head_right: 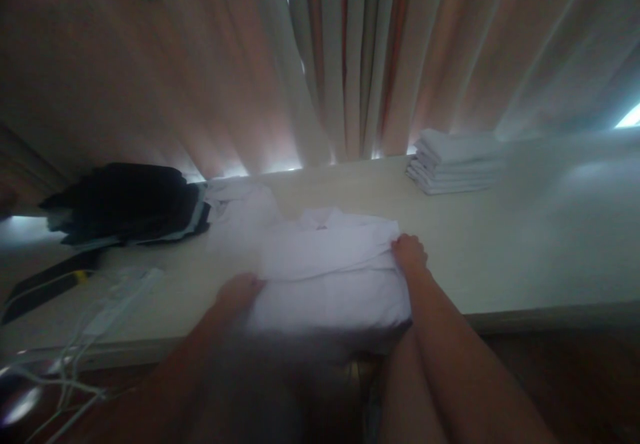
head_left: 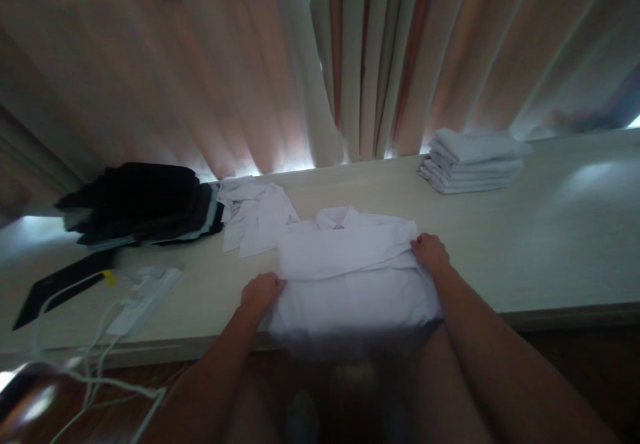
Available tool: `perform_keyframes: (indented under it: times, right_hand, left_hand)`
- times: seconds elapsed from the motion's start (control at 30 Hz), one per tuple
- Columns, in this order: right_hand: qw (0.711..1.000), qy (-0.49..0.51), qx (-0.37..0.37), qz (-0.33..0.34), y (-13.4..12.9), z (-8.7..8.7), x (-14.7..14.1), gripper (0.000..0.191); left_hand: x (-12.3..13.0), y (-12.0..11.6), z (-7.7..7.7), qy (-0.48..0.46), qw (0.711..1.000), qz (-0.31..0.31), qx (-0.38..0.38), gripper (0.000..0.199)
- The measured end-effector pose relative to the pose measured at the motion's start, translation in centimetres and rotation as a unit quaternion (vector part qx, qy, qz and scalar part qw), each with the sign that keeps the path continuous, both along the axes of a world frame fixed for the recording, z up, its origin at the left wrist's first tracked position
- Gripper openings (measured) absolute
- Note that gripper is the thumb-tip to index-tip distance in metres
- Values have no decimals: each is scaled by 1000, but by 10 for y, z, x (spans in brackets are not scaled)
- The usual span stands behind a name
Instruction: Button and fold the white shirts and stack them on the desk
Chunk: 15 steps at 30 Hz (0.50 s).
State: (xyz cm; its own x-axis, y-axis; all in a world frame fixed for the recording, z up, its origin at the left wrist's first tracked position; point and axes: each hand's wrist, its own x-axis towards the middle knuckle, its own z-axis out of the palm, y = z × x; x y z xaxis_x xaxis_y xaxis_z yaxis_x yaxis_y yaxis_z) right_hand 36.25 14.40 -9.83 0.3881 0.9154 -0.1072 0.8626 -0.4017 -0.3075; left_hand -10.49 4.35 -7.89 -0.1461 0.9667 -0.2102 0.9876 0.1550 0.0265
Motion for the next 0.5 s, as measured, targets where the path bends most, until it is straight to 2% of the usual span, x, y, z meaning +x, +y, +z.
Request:
perform_keyframes:
  times: [0.07,0.23,0.4,0.5]
  right_hand:
    - [1000,5,4,-2,-1,-1,0,33]
    - [1000,21,16,0,-5,0,1,32]
    - [999,34,25,4,-9,2,2,32]
    - [999,37,34,0,-11,4,4,39]
  left_hand:
    - [1,-3,-1,1,1000,13,-5,43]
    - [-4,-4,-2,-22,999,34,-4,38]
    - [-13,1,0,-95,995,29,-17,31]
    - [-17,3,2,-141,989,24,-31,34]
